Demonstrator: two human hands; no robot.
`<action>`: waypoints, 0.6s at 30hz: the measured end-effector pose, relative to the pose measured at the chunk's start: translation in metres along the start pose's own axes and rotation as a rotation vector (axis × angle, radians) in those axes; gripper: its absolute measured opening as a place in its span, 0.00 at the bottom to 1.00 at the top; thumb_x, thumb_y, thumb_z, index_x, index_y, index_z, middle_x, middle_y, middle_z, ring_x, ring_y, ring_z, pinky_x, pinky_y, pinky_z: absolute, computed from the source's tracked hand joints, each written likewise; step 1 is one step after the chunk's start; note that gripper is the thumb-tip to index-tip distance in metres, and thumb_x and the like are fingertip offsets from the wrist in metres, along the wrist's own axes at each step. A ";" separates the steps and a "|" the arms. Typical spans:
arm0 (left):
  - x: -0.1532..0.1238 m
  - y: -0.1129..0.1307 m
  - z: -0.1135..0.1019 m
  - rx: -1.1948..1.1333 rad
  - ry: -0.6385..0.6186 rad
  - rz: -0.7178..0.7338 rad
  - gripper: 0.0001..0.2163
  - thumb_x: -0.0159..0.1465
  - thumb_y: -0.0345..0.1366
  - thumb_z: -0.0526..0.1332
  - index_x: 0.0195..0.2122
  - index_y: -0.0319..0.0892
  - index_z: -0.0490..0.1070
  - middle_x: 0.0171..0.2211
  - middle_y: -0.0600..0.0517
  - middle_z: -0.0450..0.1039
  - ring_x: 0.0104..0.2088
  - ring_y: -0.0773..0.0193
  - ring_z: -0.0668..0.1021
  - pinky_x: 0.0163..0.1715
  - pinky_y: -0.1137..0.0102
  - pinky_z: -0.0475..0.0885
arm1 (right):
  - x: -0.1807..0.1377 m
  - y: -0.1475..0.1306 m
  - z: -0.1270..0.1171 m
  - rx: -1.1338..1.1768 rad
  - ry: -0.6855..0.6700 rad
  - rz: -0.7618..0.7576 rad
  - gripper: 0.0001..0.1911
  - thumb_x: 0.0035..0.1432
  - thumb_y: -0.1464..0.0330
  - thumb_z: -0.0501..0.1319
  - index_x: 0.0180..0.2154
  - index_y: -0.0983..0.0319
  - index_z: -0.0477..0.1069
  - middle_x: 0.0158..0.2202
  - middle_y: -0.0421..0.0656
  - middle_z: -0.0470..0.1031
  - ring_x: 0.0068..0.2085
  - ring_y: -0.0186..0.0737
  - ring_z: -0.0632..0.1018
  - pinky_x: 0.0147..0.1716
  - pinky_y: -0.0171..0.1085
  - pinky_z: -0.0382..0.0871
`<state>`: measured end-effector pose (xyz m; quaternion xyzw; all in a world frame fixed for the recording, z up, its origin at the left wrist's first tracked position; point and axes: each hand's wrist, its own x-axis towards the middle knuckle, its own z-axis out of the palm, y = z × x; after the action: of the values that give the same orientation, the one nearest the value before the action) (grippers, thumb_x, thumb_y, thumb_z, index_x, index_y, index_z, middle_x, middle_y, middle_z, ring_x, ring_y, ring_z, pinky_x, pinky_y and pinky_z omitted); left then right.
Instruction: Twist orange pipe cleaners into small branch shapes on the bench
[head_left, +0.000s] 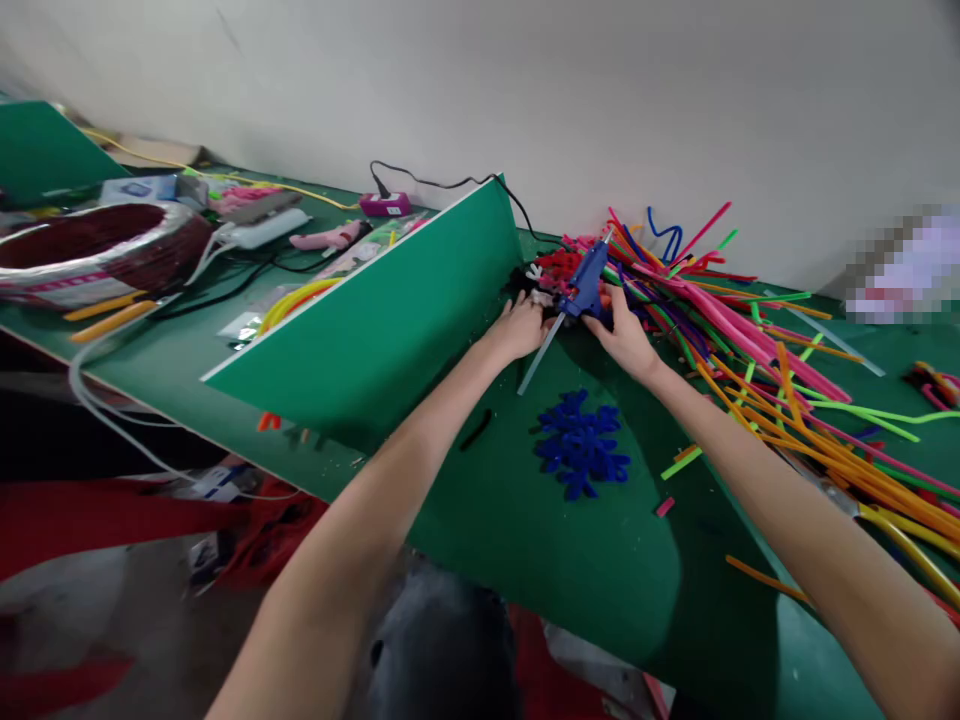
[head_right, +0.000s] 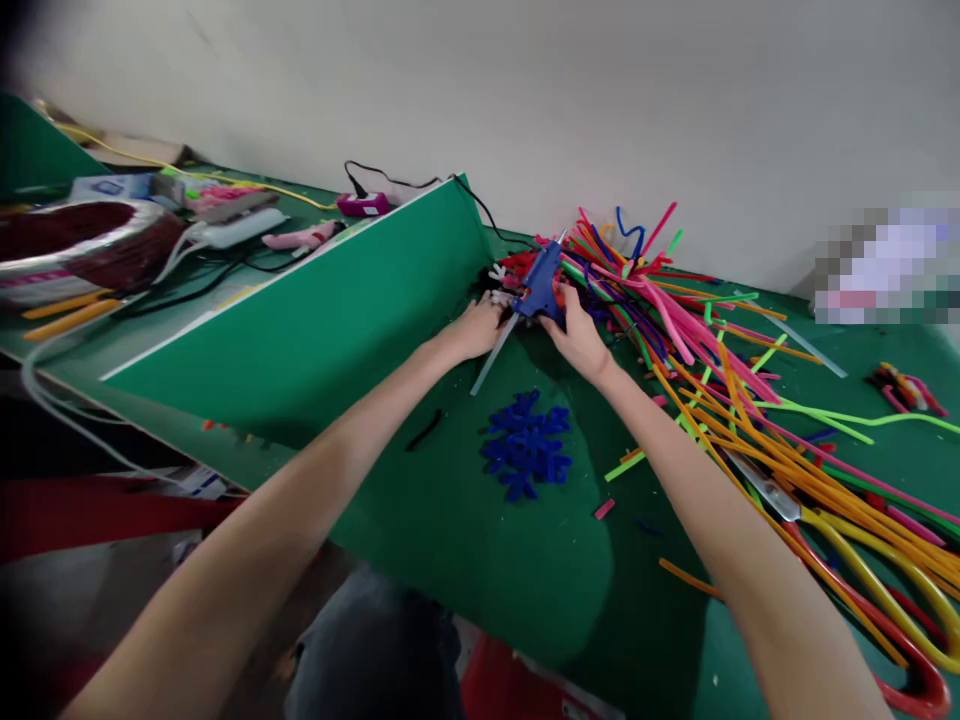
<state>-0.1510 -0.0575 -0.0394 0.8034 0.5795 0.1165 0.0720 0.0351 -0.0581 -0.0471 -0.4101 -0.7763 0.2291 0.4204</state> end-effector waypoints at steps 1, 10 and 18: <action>-0.008 -0.004 -0.007 0.003 0.007 -0.027 0.21 0.67 0.37 0.48 0.59 0.33 0.58 0.64 0.35 0.52 0.64 0.42 0.55 0.59 0.46 0.53 | 0.002 0.002 -0.003 -0.003 -0.006 -0.008 0.25 0.56 0.67 0.57 0.54 0.63 0.55 0.50 0.50 0.71 0.50 0.48 0.73 0.51 0.49 0.65; -0.209 0.043 -0.039 0.000 0.111 -0.198 0.21 0.68 0.42 0.47 0.51 0.32 0.68 0.52 0.39 0.70 0.53 0.50 0.72 0.53 0.56 0.68 | -0.034 -0.095 -0.017 -0.043 0.037 -0.098 0.21 0.62 0.66 0.53 0.55 0.63 0.54 0.50 0.50 0.70 0.48 0.46 0.74 0.46 0.44 0.68; -0.179 0.109 0.015 0.107 0.016 -0.016 0.23 0.67 0.38 0.50 0.58 0.27 0.60 0.57 0.33 0.64 0.59 0.44 0.65 0.55 0.54 0.65 | -0.039 -0.125 0.054 -0.462 -0.326 0.107 0.15 0.59 0.69 0.56 0.47 0.69 0.66 0.44 0.56 0.71 0.40 0.52 0.76 0.37 0.47 0.70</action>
<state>-0.1009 -0.2612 -0.0448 0.8004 0.5920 0.0912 0.0256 -0.0535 -0.1613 -0.0064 -0.4934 -0.8424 0.1308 0.1728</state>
